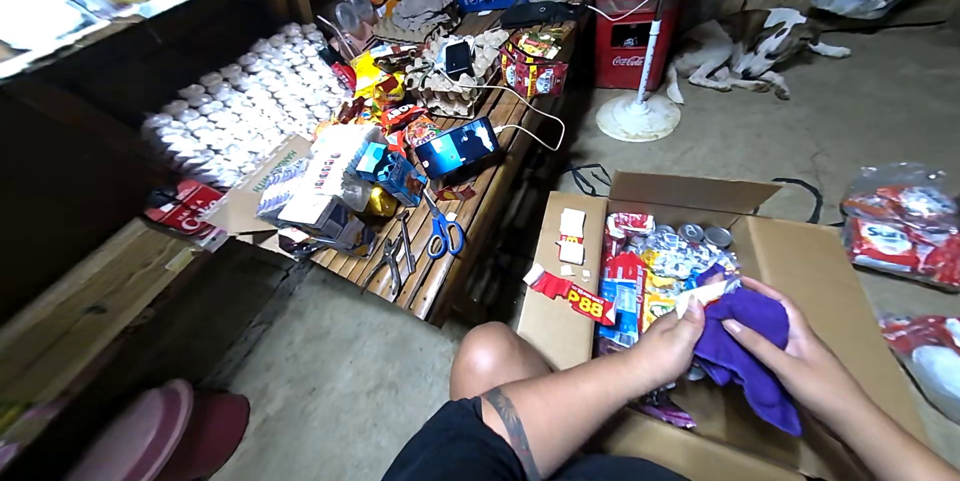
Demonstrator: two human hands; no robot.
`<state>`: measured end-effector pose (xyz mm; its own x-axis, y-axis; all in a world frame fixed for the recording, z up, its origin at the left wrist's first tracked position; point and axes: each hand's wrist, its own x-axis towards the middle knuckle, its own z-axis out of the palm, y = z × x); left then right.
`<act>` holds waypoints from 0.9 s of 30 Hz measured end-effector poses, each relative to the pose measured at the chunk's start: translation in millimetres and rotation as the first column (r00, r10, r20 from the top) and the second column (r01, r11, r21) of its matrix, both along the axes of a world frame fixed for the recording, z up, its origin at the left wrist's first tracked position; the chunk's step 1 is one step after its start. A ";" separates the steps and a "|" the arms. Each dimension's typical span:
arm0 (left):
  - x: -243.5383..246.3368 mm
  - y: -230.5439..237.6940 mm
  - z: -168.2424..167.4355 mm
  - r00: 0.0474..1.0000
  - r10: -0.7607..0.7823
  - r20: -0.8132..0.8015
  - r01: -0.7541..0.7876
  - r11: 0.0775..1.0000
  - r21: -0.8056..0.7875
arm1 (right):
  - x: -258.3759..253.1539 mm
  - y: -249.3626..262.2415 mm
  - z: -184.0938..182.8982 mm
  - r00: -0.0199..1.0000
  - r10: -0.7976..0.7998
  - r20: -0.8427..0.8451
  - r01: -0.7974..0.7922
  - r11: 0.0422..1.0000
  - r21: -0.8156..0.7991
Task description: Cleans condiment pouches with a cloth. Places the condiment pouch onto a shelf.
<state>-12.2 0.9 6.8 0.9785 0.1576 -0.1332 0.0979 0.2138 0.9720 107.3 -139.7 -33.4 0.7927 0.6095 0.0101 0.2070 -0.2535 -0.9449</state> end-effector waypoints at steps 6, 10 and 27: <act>5.7 0.9 -20.3 0.996 -0.014 0.092 0.014 1.000 0.007 | -0.6 -1.9 -4.1 0.997 0.059 -0.054 -0.056 0.997 0.053; 8.4 0.9 -26.9 0.995 -0.022 0.098 0.022 1.000 0.008 | 1.1 -3.0 -6.9 0.997 0.066 -0.031 -0.064 0.997 0.042; -8.6 -1.8 38.9 0.999 -0.022 -0.028 0.023 0.999 0.043 | -1.0 -3.4 -3.9 0.995 0.094 -0.024 -0.094 0.995 -0.012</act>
<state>-20.8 -0.9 45.7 0.9779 0.1418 -0.1538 0.1291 0.1691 0.9771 106.3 -143.1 -37.3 0.7319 0.6812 -0.0163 0.2084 -0.2465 -0.9465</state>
